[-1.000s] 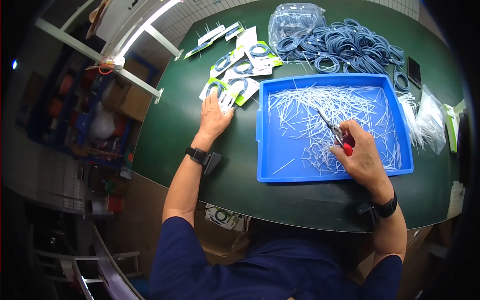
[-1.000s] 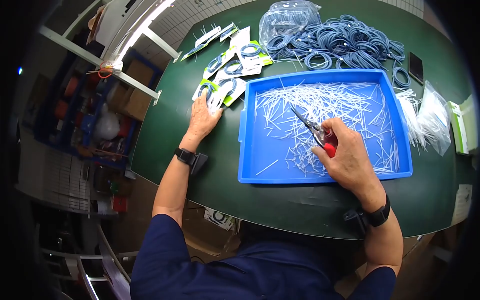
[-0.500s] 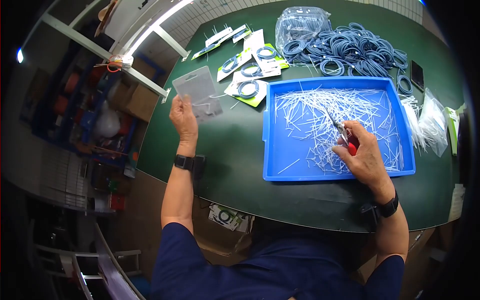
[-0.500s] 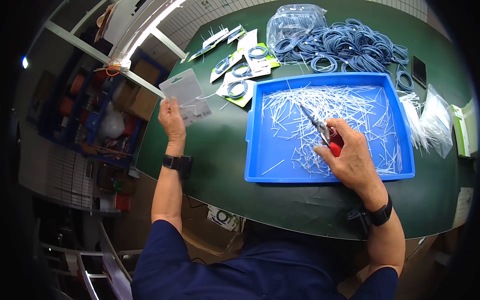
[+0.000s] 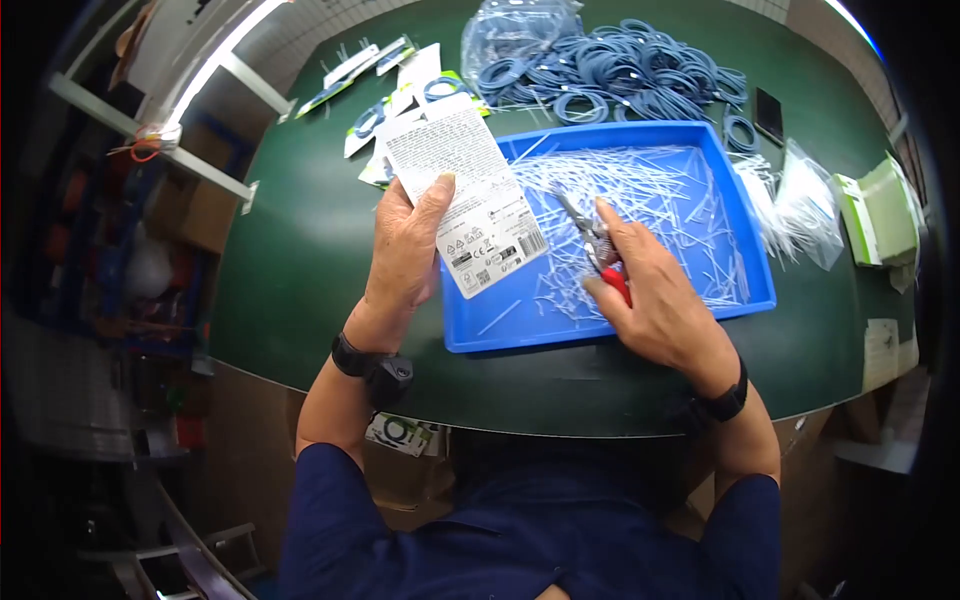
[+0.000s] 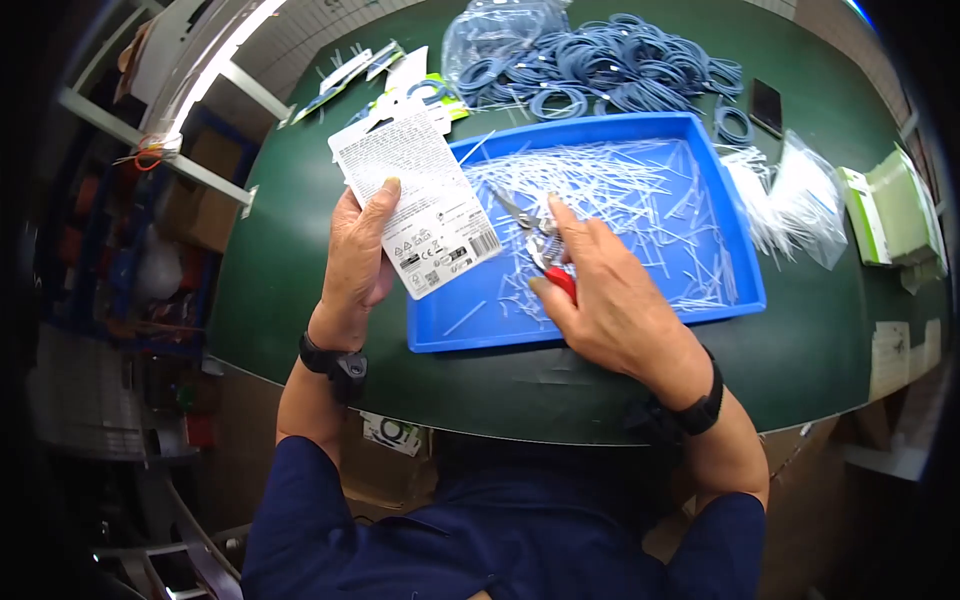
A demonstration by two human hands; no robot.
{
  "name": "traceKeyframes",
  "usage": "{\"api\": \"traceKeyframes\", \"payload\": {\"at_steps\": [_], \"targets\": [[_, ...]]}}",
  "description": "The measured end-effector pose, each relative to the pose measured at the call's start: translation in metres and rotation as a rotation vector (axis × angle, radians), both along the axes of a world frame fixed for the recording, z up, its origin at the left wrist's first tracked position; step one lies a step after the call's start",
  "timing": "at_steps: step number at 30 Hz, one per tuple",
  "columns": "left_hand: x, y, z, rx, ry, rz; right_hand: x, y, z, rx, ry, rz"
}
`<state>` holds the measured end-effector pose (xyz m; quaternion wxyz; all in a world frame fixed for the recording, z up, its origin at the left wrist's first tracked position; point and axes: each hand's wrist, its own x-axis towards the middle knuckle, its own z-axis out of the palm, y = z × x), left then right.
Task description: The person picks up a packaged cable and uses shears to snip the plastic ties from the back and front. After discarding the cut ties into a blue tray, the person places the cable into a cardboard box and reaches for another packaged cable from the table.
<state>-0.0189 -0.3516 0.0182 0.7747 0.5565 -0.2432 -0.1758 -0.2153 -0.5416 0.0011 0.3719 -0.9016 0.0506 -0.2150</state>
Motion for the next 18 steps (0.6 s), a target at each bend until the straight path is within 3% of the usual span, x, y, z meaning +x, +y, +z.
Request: {"api": "traceKeyframes", "payload": {"at_steps": [9,18], "targets": [[-0.017,-0.016,-0.021,-0.049,0.044,-0.093,0.005,-0.004,-0.006,0.021,-0.002,0.044],[-0.028,-0.014,-0.026,-0.093,0.050,-0.094,0.009,0.001,-0.009,-0.209,-0.040,0.011]]}}
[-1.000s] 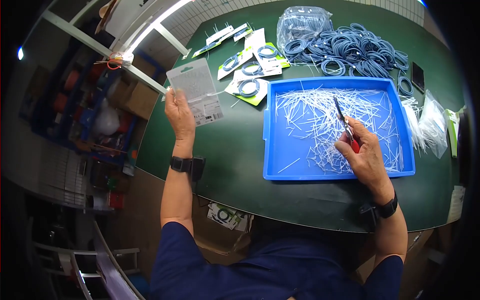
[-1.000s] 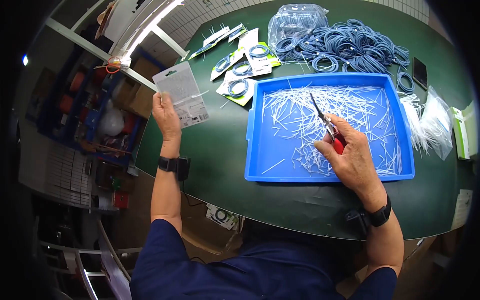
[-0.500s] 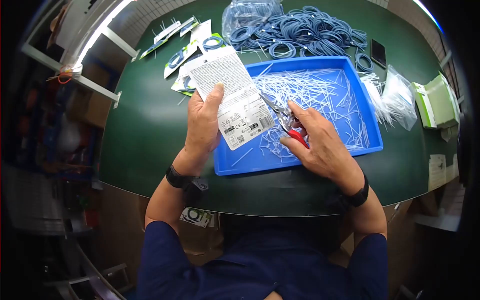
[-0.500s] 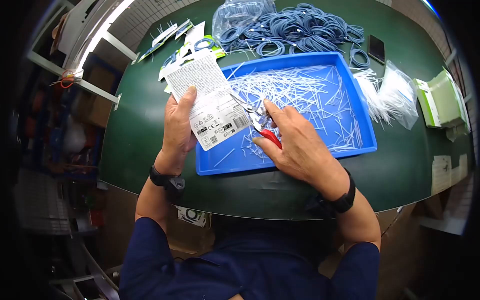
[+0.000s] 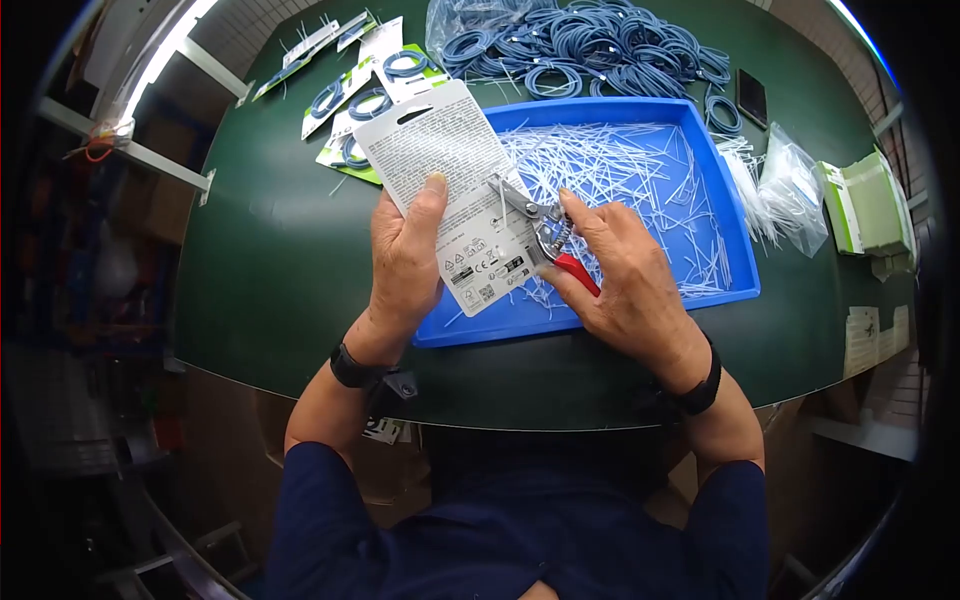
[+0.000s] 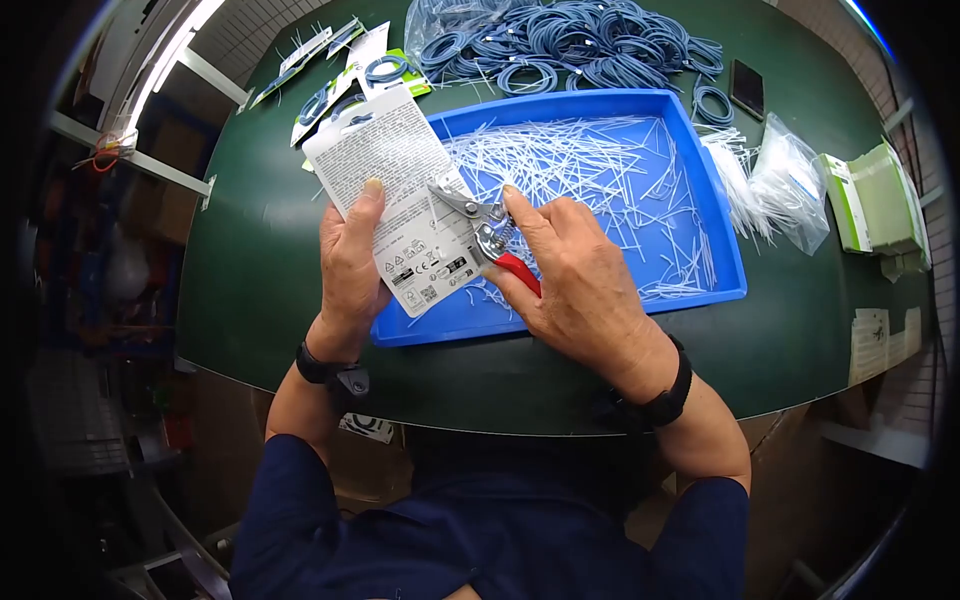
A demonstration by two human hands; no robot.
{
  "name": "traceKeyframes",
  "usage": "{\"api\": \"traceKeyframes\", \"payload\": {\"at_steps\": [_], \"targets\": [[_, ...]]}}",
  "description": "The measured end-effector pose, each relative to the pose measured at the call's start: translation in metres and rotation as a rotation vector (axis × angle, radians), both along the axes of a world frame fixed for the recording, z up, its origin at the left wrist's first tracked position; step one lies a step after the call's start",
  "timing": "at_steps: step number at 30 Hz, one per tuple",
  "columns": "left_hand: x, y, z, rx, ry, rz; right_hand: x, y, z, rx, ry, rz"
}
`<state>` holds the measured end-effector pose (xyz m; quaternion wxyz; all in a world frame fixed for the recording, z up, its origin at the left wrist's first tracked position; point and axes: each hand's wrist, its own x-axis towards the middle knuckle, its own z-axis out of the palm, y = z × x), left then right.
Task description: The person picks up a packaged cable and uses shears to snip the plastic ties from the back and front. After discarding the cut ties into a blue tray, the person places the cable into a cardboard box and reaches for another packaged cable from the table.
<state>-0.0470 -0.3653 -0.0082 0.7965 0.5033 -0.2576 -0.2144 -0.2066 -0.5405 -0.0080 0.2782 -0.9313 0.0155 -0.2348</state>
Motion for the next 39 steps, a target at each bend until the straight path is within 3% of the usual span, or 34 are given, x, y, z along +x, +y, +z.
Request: {"api": "traceKeyframes", "payload": {"at_steps": [7,13,20,25,39], "targets": [[-0.003,0.001,-0.007,-0.004,0.014,0.013,0.002,0.006,-0.005,-0.056,0.011,-0.019],[-0.003,0.001,-0.008,0.029,0.084,0.043,0.002,0.008,-0.009,0.066,0.122,-0.029],[0.015,0.001,-0.018,0.106,0.298,-0.026,0.001,0.002,-0.008,0.081,0.248,0.020],[0.027,0.004,-0.011,0.031,0.262,0.077,0.000,0.000,0.006,0.151,0.298,0.110],[0.022,0.004,-0.009,-0.007,0.251,0.063,-0.001,0.005,0.005,0.194,0.269,0.135]]}}
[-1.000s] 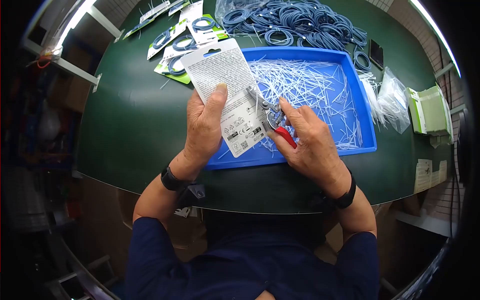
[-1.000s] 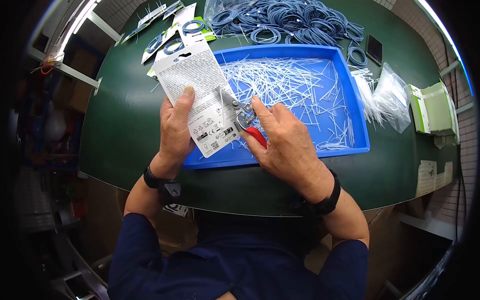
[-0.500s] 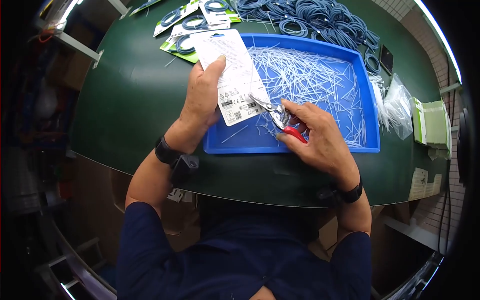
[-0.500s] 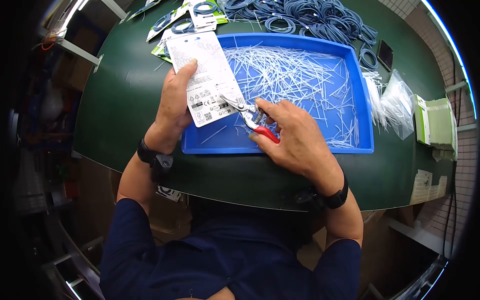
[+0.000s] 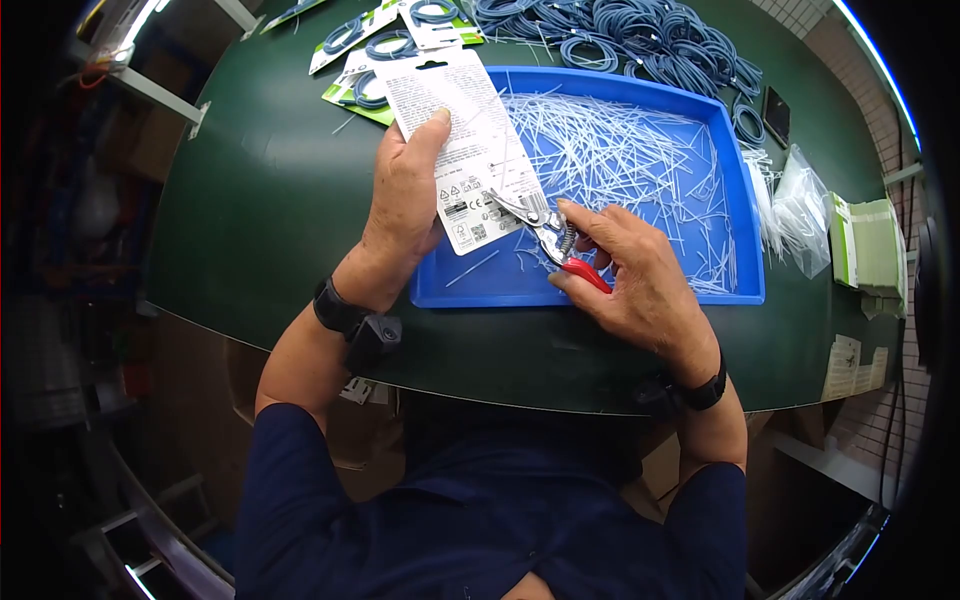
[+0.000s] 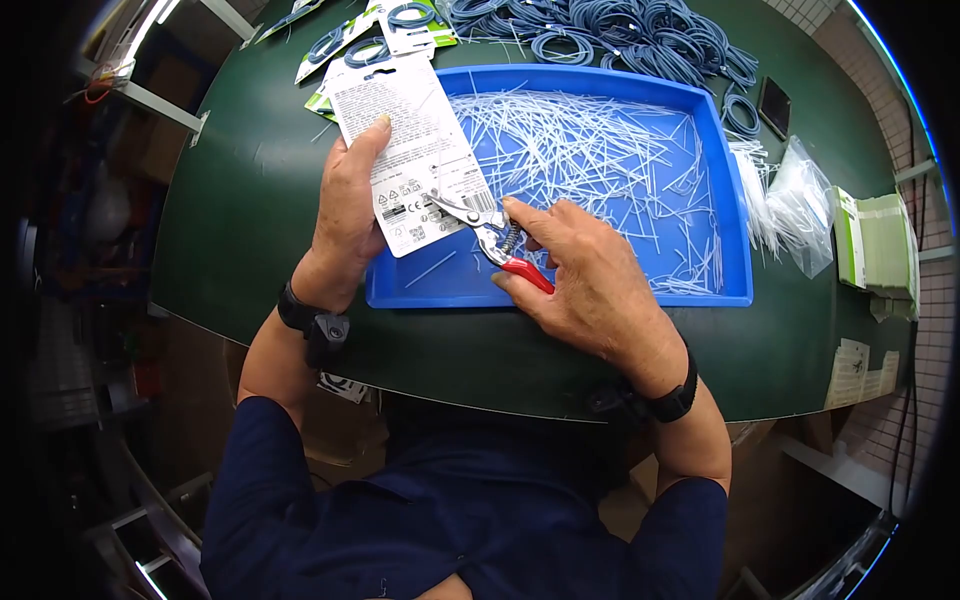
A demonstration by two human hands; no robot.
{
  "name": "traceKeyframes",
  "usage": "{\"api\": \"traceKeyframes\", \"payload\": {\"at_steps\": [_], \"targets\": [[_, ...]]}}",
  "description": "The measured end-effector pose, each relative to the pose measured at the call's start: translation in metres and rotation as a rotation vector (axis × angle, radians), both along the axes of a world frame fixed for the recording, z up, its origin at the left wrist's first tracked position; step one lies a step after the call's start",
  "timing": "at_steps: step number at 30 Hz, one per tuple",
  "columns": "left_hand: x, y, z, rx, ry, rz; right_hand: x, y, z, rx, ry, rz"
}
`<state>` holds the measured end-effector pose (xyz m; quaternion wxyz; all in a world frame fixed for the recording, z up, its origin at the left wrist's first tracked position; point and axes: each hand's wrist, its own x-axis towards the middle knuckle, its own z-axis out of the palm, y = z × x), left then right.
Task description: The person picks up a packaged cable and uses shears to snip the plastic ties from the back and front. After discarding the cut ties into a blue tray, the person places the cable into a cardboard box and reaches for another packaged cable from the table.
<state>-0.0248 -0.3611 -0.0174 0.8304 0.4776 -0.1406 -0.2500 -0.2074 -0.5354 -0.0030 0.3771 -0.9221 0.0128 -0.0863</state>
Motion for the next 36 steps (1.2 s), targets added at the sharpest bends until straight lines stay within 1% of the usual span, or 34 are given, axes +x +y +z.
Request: {"api": "traceKeyframes", "payload": {"at_steps": [3,7,10,14,17,21,24,27,31,36], "targets": [[0.001,0.000,-0.005,0.003,-0.013,0.009,-0.001,0.004,-0.003,-0.121,-0.029,-0.009],[0.003,-0.002,-0.009,0.021,-0.047,0.023,0.000,0.002,-0.016,-0.076,-0.070,0.002],[0.000,-0.003,-0.007,0.037,-0.066,0.018,0.001,0.005,-0.014,-0.054,-0.073,0.000],[-0.008,-0.003,-0.006,0.017,-0.138,-0.074,0.003,0.012,-0.005,-0.023,-0.110,-0.036],[-0.019,-0.005,-0.003,0.024,-0.236,-0.061,0.006,0.016,-0.003,0.008,-0.152,-0.052],[-0.024,-0.008,-0.004,0.037,-0.292,-0.049,0.007,0.016,-0.003,0.037,-0.185,-0.038],[-0.026,-0.009,-0.003,0.049,-0.291,-0.033,0.007,0.017,-0.007,0.023,-0.170,-0.028],[-0.025,-0.008,-0.007,0.066,-0.293,-0.029,0.008,0.022,-0.014,-0.145,-0.268,-0.076],[-0.021,-0.009,-0.011,0.084,-0.297,-0.041,0.006,0.024,-0.013,-0.122,-0.199,-0.076],[-0.024,-0.007,-0.007,0.083,-0.295,-0.072,0.003,0.021,-0.019,-0.073,-0.229,-0.089]]}}
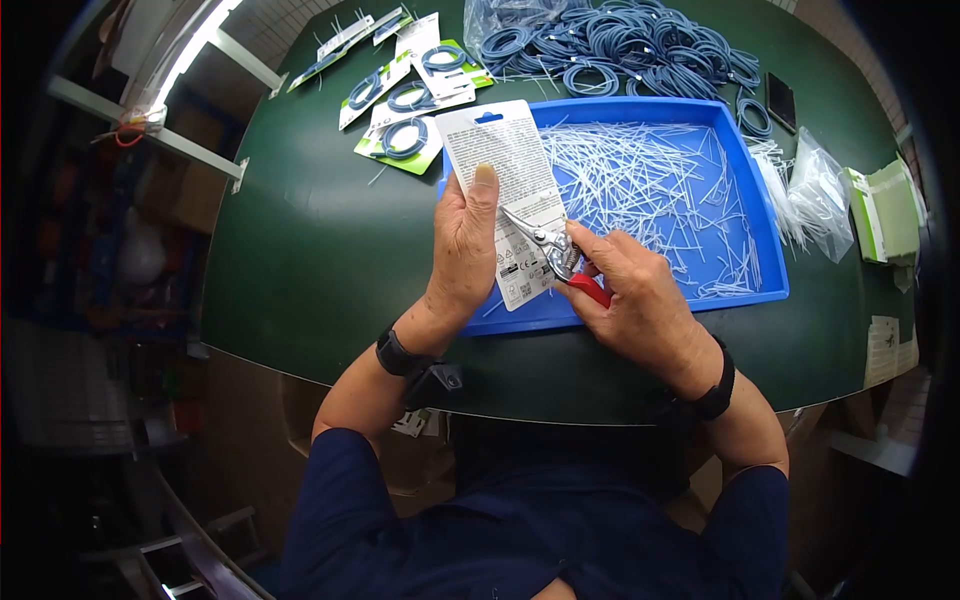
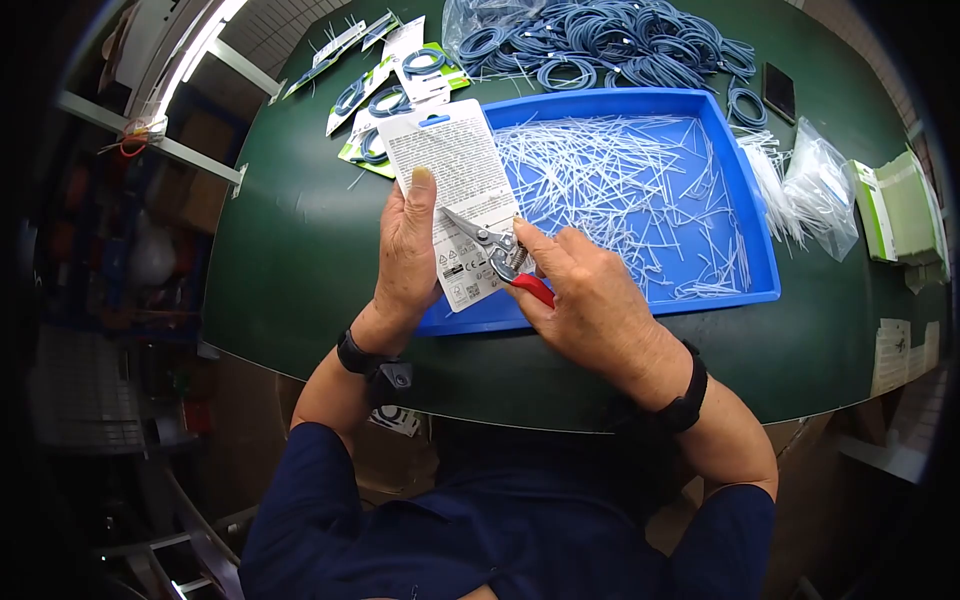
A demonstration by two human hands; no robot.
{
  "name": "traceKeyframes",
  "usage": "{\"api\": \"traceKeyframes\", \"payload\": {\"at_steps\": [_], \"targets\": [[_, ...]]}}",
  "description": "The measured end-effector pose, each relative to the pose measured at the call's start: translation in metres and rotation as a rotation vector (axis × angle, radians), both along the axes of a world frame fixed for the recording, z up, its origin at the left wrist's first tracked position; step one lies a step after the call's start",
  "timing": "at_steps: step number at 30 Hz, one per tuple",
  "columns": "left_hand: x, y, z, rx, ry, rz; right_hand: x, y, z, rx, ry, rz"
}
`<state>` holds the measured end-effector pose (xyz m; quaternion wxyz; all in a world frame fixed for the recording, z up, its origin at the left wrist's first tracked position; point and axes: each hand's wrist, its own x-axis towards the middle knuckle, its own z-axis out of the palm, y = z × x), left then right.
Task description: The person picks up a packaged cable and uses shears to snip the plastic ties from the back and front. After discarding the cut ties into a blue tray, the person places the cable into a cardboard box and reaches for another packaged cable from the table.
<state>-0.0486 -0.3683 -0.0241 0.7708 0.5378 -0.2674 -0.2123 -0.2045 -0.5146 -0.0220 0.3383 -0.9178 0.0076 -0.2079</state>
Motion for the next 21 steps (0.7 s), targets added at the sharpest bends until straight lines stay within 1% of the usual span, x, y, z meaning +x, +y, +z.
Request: {"api": "traceKeyframes", "payload": {"at_steps": [2,6,8,9,11,14,16,17,18,20,21], "targets": [[0.002,0.001,0.003,0.000,-0.004,-0.011,-0.002,-0.001,0.000,0.022,-0.008,0.018],[0.012,0.007,0.011,0.019,0.003,-0.106,-0.003,-0.007,0.008,0.057,-0.058,0.011],[0.021,0.012,0.018,0.111,-0.076,-0.140,-0.003,-0.011,0.014,0.072,-0.082,0.004],[0.026,0.014,0.021,0.158,-0.115,-0.156,-0.003,-0.013,0.017,0.119,-0.112,-0.022],[0.033,0.019,0.024,0.159,-0.138,-0.130,-0.001,-0.018,0.022,0.216,-0.170,-0.072],[0.041,0.024,0.026,0.170,-0.180,-0.075,0.002,-0.023,0.016,0.269,-0.218,-0.077],[0.043,0.025,0.028,0.001,0.082,-0.063,0.003,-0.021,0.015,0.306,-0.241,-0.074],[0.045,0.026,0.028,-0.085,0.213,-0.051,0.002,-0.019,0.017,0.285,-0.208,-0.045],[0.049,0.025,0.024,-0.073,0.212,-0.040,0.002,-0.017,0.019,0.265,-0.175,-0.013],[0.057,0.025,0.005,-0.319,0.251,-0.361,0.000,-0.008,0.018,0.266,-0.129,0.039],[0.058,0.027,-0.001,-0.443,0.270,-0.519,-0.001,-0.002,0.015,0.221,-0.102,0.080]]}}
